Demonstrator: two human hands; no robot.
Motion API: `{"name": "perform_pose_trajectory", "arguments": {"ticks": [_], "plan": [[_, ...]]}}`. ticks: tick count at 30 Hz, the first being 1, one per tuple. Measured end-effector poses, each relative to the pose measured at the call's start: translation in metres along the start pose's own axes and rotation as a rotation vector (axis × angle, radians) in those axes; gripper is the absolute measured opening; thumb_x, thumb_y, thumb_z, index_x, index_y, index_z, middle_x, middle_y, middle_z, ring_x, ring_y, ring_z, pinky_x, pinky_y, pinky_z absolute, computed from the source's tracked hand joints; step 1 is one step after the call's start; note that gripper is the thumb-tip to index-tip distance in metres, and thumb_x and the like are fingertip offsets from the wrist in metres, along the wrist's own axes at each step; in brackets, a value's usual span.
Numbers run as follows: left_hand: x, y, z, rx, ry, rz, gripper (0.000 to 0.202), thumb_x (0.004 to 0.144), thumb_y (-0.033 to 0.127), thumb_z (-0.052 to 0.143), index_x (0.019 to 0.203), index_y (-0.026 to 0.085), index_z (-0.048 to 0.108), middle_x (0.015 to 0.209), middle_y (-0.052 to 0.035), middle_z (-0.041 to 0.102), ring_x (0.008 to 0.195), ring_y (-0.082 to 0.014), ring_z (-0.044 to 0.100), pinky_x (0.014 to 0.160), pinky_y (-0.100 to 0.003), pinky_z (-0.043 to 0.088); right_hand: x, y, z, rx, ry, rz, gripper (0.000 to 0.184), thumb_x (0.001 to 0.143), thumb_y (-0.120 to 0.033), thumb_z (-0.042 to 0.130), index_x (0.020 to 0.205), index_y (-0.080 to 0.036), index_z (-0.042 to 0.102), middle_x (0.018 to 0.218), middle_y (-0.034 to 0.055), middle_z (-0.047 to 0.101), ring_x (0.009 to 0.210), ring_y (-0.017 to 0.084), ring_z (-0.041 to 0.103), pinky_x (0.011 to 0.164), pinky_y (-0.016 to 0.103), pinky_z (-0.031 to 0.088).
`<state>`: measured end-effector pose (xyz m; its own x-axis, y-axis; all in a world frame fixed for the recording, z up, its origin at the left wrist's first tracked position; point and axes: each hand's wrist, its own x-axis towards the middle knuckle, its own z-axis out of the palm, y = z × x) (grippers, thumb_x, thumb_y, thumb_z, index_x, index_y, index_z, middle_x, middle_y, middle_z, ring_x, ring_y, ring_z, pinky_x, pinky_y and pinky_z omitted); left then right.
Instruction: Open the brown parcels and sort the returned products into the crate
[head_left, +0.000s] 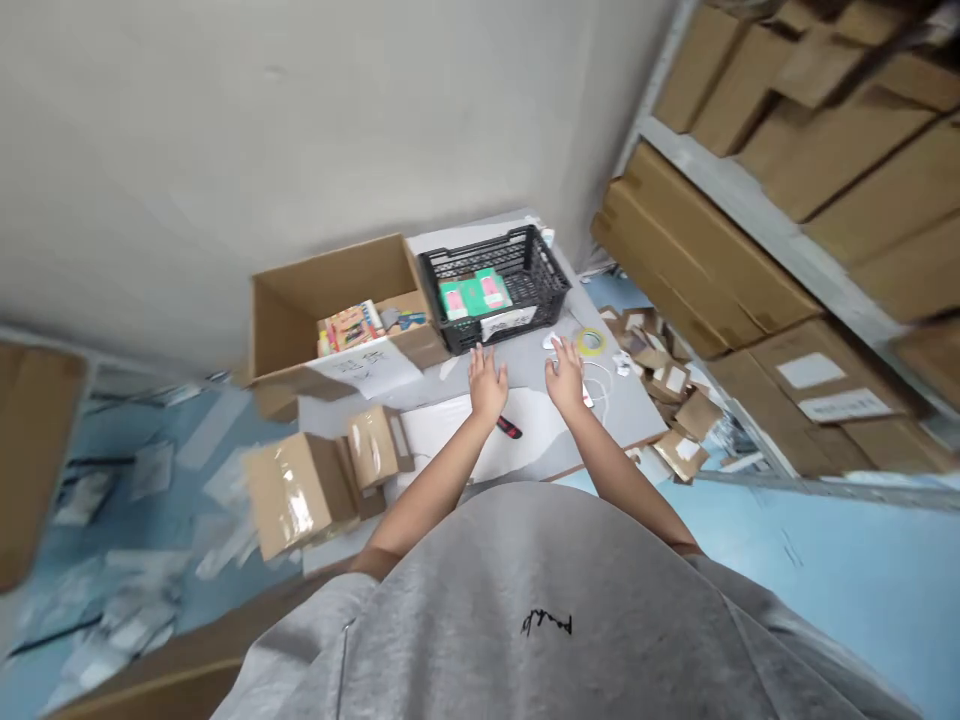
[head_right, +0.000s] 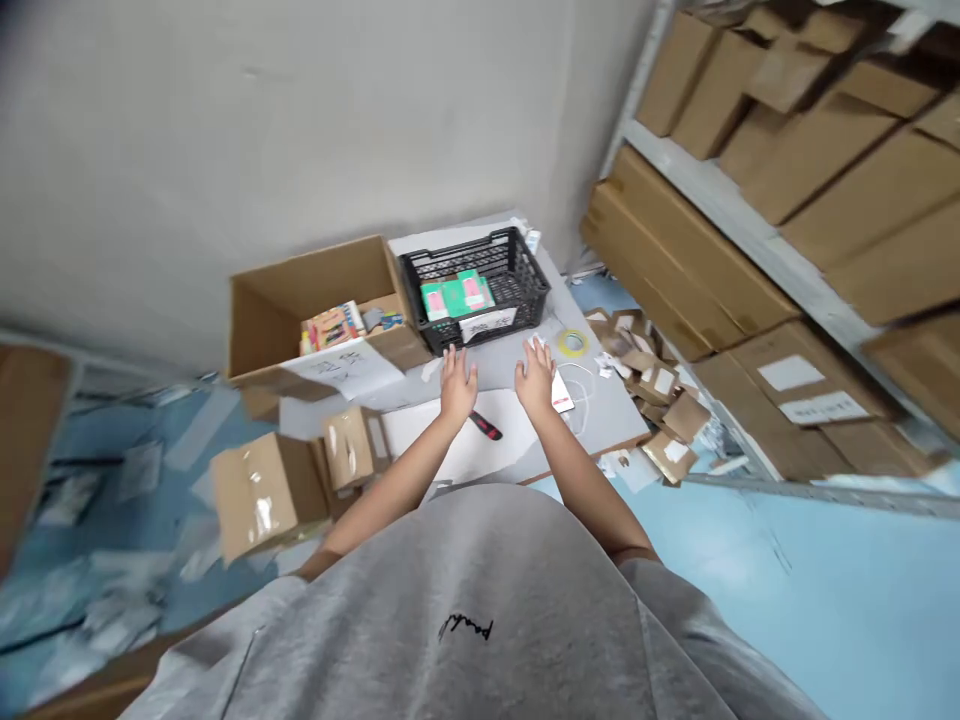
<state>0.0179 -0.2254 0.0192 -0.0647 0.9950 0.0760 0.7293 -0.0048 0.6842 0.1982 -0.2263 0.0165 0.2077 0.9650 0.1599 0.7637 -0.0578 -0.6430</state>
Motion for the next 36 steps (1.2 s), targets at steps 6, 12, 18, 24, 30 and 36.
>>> {"name": "perform_pose_trajectory", "arguments": {"ticks": [6,12,18,24,30,36], "plan": [[-0.068,-0.075,-0.110,0.309,0.202,-0.280,0.065,0.100,0.032,0.053,0.163,0.017,0.041,0.172,-0.0164,0.034,0.162,-0.0332,0.025,0.131,-0.058,0.023,-0.019,-0.098,0.092,0.132,-0.425,-0.366,0.055,0.097,-0.020,0.050,0.151,-0.021,0.058,0.164,0.0112,0.048,0.159,0.032,0.030,0.129,0.057,0.026],[-0.151,-0.155,-0.219,0.476,0.418,-0.918,0.120,0.080,0.059,0.079,0.169,0.011,0.015,0.168,-0.0330,0.029,0.157,-0.0495,0.028,0.120,-0.067,0.030,-0.079,-0.193,0.160,0.237,-0.744,-0.626,0.056,0.095,-0.016,0.056,0.150,-0.020,0.059,0.159,0.0114,0.054,0.152,0.029,0.042,0.129,0.048,0.033],[-0.185,-0.210,-0.248,0.509,0.327,-1.084,0.144,0.062,0.054,0.092,0.169,0.009,0.007,0.159,-0.0347,0.039,0.146,-0.0482,0.042,0.114,-0.058,0.038,-0.138,-0.253,0.197,0.307,-0.941,-0.663,0.058,0.095,-0.016,0.055,0.153,-0.017,0.056,0.157,0.0142,0.054,0.147,0.026,0.049,0.127,0.043,0.035],[-0.193,-0.202,-0.285,0.542,0.347,-0.770,0.134,0.065,0.048,0.089,0.170,0.017,0.012,0.149,-0.0248,0.048,0.136,-0.0455,0.047,0.114,-0.058,0.037,-0.121,-0.247,0.198,0.364,-0.798,-0.616,0.055,0.096,-0.018,0.049,0.151,-0.020,0.056,0.152,0.0119,0.058,0.140,0.024,0.054,0.123,0.041,0.040],[-0.144,-0.177,-0.280,0.419,0.106,-0.205,0.132,0.064,0.037,0.087,0.172,0.019,0.012,0.161,-0.0201,0.037,0.147,-0.0450,0.035,0.123,-0.054,0.027,-0.086,-0.131,0.173,0.054,-0.524,-0.165,0.052,0.092,-0.016,0.049,0.143,-0.012,0.061,0.143,0.0190,0.062,0.120,0.027,0.066,0.110,0.039,0.049],[-0.086,-0.170,-0.178,0.298,-0.210,0.086,0.123,0.063,0.024,0.080,0.171,0.016,0.022,0.162,-0.0199,0.040,0.151,-0.0423,0.033,0.130,-0.054,0.013,-0.108,-0.020,0.156,-0.297,-0.590,0.155,0.050,0.093,-0.014,0.056,0.142,-0.010,0.063,0.138,0.0208,0.065,0.119,0.029,0.067,0.102,0.035,0.051]]}}
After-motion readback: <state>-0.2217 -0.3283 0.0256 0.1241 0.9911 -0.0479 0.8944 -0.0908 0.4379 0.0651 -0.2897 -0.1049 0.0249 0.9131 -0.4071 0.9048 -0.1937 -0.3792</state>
